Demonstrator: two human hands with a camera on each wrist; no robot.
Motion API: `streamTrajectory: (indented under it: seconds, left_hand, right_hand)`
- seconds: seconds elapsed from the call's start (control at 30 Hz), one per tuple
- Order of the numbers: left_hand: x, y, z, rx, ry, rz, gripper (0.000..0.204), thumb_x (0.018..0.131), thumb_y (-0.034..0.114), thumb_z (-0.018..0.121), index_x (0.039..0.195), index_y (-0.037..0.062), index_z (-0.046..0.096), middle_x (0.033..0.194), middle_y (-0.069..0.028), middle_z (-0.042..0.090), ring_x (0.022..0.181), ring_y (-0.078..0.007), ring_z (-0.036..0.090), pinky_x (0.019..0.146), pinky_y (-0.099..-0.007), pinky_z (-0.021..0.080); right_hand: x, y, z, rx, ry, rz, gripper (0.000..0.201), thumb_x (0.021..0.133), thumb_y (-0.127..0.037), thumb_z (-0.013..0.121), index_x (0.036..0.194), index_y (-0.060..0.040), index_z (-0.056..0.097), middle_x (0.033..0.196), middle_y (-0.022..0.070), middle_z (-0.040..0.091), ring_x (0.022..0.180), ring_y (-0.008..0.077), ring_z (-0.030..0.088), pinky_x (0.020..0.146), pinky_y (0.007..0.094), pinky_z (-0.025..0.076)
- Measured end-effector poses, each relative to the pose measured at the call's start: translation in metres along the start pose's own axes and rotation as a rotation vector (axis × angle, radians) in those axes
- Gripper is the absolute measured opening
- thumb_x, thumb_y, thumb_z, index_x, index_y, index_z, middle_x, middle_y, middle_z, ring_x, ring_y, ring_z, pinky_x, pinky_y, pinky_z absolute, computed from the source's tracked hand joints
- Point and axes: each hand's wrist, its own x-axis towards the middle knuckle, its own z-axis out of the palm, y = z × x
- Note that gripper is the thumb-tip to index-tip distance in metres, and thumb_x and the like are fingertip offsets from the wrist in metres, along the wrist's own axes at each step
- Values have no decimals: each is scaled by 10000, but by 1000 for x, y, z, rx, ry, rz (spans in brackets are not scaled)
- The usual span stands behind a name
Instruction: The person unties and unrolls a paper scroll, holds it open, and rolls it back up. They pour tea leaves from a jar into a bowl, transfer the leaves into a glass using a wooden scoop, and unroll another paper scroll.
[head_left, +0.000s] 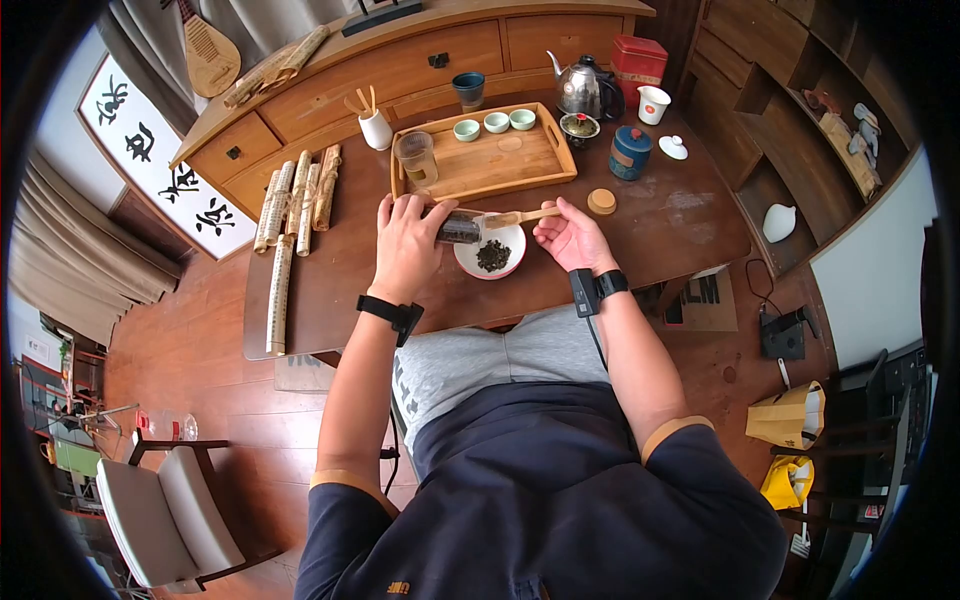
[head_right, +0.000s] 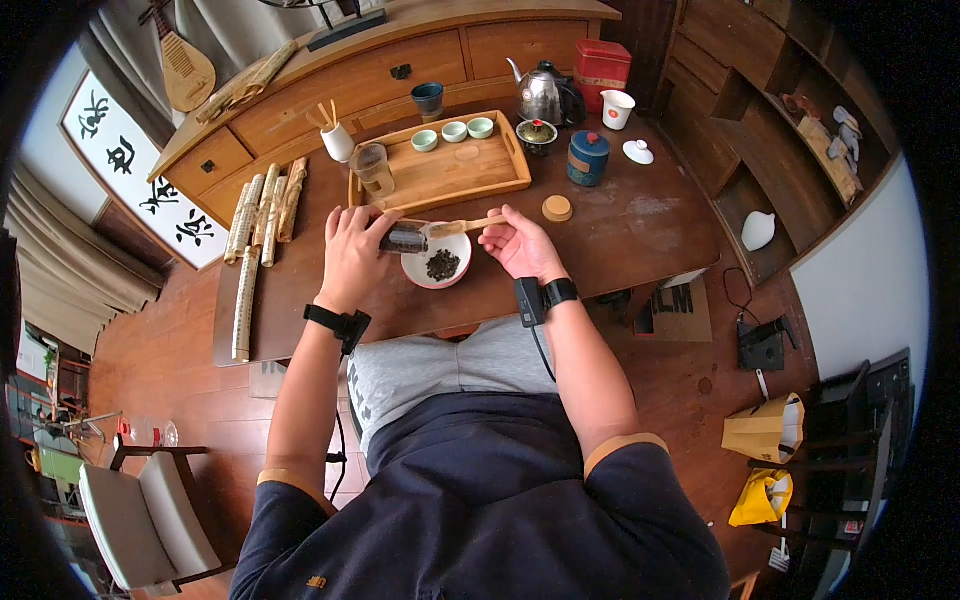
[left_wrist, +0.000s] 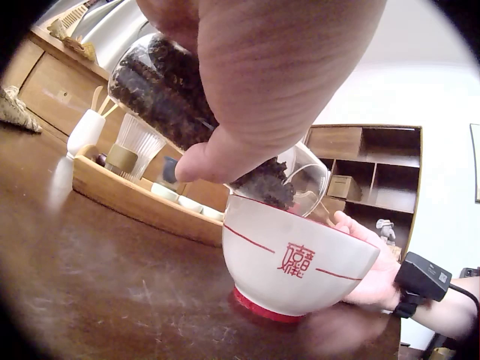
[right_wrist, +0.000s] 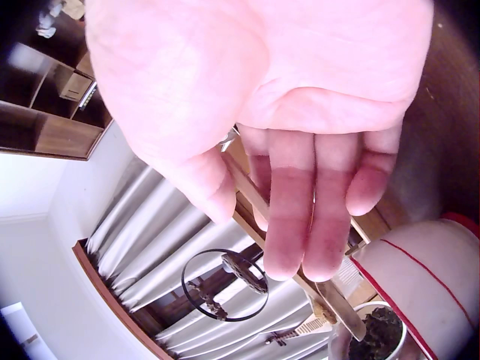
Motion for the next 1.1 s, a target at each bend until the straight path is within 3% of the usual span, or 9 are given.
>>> streamTrajectory:
  seconds: [0.33, 0.67, 0.73, 0.83, 1.1]
  left_hand:
    - [2, 3, 1, 48, 10, 24, 577, 673, 7, 725, 1223, 171, 670, 1112, -76, 615, 1117, -294, 564, 1130, -516, 346]
    - [1, 3, 0, 55, 5, 25, 584, 678, 11, 731, 1235, 174, 663, 1120, -82, 612, 1137, -300, 557, 1139, -529, 340]
    - [2, 4, -3, 83, -10, 26, 479, 790, 44, 655, 1239, 210, 668, 1113, -71, 616, 1141, -280, 560, 1135, -531, 343]
    - [1, 3, -1, 68, 3, 35, 573, 692, 15, 721, 1237, 183, 662, 1130, -84, 612, 1153, -301, 556, 1142, -532, 338]
    - [1, 3, -2, 88, -6, 41, 589, 689, 17, 734, 1245, 197, 663, 1136, -80, 618, 1155, -300, 557, 1142, -526, 340]
  right_hand:
    - [-2, 3, 4, -137, -89, -15, 251, 992, -235, 650, 1173, -64, 684, 967, 126, 767, 919, 229, 743, 795, 329, 538]
    - [-1, 3, 4, -136, -82, -18, 249, 985, -237, 662, 1160, -62, 687, 930, 104, 760, 828, 210, 726, 796, 324, 538]
    - [-1, 3, 4, -128, -79, -16, 246, 987, -237, 660, 1153, -58, 685, 920, 103, 756, 816, 208, 720, 789, 325, 539]
    - [-2, 3, 3, -123, -73, -21, 240, 989, -235, 657, 1146, -57, 687, 910, 104, 754, 813, 207, 718, 781, 323, 539]
    - [0, 4, 0, -105, -72, -48, 233, 990, -244, 659, 1118, -52, 688, 868, 86, 745, 783, 193, 707, 758, 314, 534]
